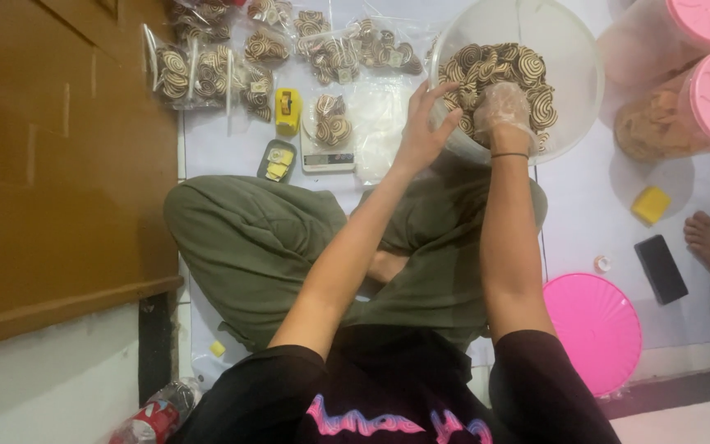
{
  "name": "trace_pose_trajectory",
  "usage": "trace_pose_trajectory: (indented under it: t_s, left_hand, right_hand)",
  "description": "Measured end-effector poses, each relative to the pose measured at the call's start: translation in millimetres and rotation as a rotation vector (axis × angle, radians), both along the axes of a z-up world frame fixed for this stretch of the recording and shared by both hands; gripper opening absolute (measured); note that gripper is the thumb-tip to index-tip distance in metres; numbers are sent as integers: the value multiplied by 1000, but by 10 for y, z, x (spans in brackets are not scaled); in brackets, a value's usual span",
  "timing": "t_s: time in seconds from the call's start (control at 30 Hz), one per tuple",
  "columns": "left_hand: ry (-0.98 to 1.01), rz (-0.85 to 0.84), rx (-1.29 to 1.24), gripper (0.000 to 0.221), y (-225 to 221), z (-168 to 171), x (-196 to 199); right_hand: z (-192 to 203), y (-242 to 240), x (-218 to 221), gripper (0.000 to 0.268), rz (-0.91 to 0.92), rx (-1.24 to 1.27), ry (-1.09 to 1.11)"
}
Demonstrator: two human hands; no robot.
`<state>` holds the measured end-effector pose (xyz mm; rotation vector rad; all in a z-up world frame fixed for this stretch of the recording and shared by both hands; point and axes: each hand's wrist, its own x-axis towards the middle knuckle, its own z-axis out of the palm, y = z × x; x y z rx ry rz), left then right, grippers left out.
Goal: Packaging and weighing cookies from a large container into individual plastic bags while sitting on the floor.
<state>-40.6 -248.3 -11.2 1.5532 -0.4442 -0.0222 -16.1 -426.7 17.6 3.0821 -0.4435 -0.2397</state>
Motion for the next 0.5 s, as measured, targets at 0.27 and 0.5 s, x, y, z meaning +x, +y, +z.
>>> trace_pose_trajectory:
  t_s: [0.27, 0.5]
  left_hand:
    - [-12, 15, 5, 44, -18, -28, 8]
    - [3, 21, 26, 42, -42, -59, 13]
  right_hand:
    - [641, 389, -214, 20, -124, 182, 109]
    - [328, 196, -91, 20, -125, 171, -71]
